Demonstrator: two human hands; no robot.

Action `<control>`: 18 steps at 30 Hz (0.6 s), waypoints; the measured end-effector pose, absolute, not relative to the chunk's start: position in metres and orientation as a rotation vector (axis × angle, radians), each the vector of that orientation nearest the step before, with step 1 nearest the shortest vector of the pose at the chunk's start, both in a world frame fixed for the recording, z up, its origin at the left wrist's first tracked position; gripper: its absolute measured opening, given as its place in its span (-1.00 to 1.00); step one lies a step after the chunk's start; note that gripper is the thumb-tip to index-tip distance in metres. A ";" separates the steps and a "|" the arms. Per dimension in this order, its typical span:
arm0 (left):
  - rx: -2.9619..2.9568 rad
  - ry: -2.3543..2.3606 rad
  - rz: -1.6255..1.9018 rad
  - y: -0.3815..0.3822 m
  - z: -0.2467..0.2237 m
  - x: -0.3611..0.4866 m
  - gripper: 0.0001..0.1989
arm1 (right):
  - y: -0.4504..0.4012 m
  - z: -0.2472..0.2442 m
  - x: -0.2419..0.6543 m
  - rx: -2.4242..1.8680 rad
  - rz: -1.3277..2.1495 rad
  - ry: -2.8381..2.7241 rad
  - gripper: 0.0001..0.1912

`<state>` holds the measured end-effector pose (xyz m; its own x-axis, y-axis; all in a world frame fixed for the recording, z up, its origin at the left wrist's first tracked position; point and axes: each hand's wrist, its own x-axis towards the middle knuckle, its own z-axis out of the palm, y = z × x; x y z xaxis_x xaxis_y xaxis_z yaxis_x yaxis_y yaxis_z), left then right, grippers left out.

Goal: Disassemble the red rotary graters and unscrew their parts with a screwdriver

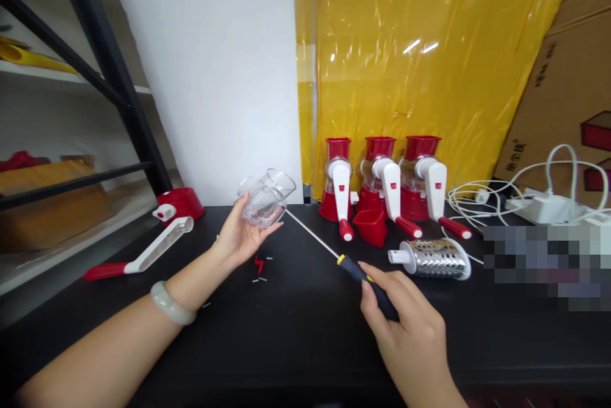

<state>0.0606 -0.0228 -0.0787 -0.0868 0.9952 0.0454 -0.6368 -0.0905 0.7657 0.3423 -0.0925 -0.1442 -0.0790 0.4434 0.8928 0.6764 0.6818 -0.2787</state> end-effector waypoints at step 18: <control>0.698 0.732 1.570 -0.019 -0.080 0.059 -0.56 | -0.091 -0.141 0.341 -0.878 -0.265 -1.715 -0.77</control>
<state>0.0592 -0.0194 -0.0804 -0.1120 0.9932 0.0314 -0.6143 -0.0940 0.7834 0.3406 -0.0911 -0.1411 -0.0868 0.4168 0.9048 0.6707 0.6960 -0.2563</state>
